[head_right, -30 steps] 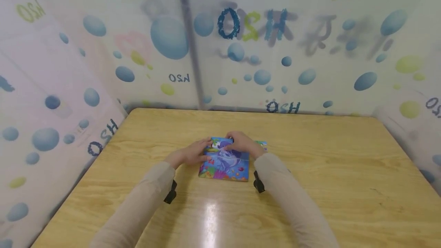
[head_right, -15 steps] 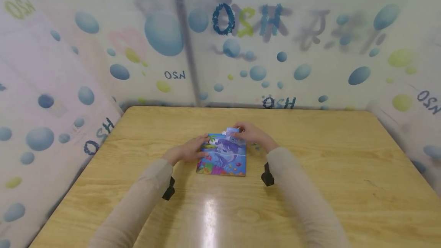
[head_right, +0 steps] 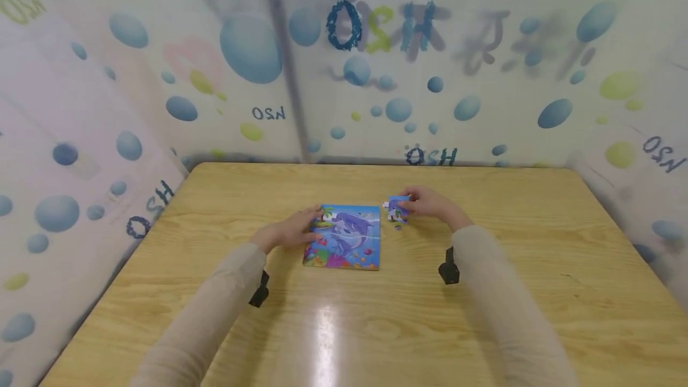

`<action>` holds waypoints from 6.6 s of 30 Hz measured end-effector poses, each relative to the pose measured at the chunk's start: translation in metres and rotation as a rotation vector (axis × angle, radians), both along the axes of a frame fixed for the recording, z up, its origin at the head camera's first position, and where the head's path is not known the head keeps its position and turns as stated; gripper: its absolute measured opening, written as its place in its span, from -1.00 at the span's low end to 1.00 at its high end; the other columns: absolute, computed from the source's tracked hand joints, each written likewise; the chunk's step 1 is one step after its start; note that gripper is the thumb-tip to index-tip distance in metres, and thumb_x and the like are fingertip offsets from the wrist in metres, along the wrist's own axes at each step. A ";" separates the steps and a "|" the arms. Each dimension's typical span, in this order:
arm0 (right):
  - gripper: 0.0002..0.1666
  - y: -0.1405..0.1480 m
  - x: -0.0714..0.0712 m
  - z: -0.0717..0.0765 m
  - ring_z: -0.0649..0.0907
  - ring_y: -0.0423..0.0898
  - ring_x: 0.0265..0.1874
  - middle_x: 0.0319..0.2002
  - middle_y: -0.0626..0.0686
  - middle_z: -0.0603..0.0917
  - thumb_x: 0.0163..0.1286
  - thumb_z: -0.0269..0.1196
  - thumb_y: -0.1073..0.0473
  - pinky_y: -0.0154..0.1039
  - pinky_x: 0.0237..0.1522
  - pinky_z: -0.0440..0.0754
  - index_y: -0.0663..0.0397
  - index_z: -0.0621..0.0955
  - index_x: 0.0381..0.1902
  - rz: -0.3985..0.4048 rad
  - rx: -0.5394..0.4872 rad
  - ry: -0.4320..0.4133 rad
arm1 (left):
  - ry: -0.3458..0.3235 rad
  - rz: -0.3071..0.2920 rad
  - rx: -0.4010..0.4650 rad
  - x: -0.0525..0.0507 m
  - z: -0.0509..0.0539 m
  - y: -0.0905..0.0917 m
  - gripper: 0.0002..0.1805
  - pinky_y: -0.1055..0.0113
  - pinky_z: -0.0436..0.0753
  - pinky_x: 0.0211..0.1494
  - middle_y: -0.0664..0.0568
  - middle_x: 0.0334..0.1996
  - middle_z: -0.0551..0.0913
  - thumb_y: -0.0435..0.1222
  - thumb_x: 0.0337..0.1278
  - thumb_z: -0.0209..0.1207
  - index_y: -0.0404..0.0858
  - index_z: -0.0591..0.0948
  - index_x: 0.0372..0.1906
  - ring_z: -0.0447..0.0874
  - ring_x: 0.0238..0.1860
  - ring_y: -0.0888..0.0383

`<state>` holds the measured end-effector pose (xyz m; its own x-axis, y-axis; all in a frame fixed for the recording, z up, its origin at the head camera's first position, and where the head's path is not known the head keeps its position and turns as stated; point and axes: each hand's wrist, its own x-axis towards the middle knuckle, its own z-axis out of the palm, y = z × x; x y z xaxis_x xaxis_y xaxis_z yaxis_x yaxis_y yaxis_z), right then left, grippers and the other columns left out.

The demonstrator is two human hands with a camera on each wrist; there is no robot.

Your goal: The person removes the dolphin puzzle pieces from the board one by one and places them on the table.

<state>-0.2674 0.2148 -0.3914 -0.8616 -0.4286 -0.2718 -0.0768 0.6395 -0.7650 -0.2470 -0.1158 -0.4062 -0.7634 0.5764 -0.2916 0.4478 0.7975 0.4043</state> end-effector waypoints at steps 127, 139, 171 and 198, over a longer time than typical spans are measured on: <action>-0.50 -0.111 -0.030 0.017 0.49 -0.03 -0.16 -0.12 0.09 0.50 -0.01 0.41 0.05 -0.13 -0.07 0.51 -0.01 0.44 -0.14 0.517 0.661 0.192 | -0.052 0.066 -0.003 0.000 -0.002 -0.002 -0.29 0.08 -0.08 0.50 -0.09 0.46 -0.15 -0.09 0.28 -0.02 -0.26 0.04 0.41 -0.19 0.47 -0.02; -0.48 -0.108 -0.034 0.010 0.43 -0.11 -0.30 -0.21 0.01 0.48 -0.07 0.40 -0.07 -0.16 -0.11 0.51 -0.11 0.42 -0.18 0.575 0.696 0.248 | -0.065 0.065 0.004 0.001 0.001 0.001 -0.29 0.07 -0.11 0.50 -0.09 0.46 -0.15 -0.09 0.27 -0.02 -0.25 0.03 0.41 -0.21 0.47 -0.01; -0.48 -0.094 -0.010 0.007 0.48 0.07 0.00 -0.03 0.19 0.50 0.10 0.36 0.16 -0.05 0.08 0.48 0.17 0.42 -0.03 0.322 0.391 0.180 | -0.040 0.037 0.020 0.003 -0.001 0.001 -0.29 0.04 -0.09 0.49 -0.15 0.45 -0.13 -0.11 0.27 0.00 -0.30 0.05 0.40 -0.17 0.46 -0.07; -0.49 0.032 0.009 0.008 0.56 -0.06 -0.28 -0.24 0.22 0.58 0.37 0.08 0.11 -0.16 -0.20 0.57 0.39 0.35 0.13 -0.014 0.051 0.052 | -0.015 0.023 0.050 0.000 -0.004 -0.002 -0.29 -0.02 -0.09 0.48 -0.21 0.44 -0.13 -0.14 0.27 0.00 -0.35 0.04 0.39 -0.16 0.45 -0.12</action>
<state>-0.2587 0.2469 -0.3830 -0.8807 -0.4036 -0.2479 -0.1064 0.6786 -0.7267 -0.2468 -0.1180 -0.4105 -0.7721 0.5732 -0.2746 0.4232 0.7859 0.4508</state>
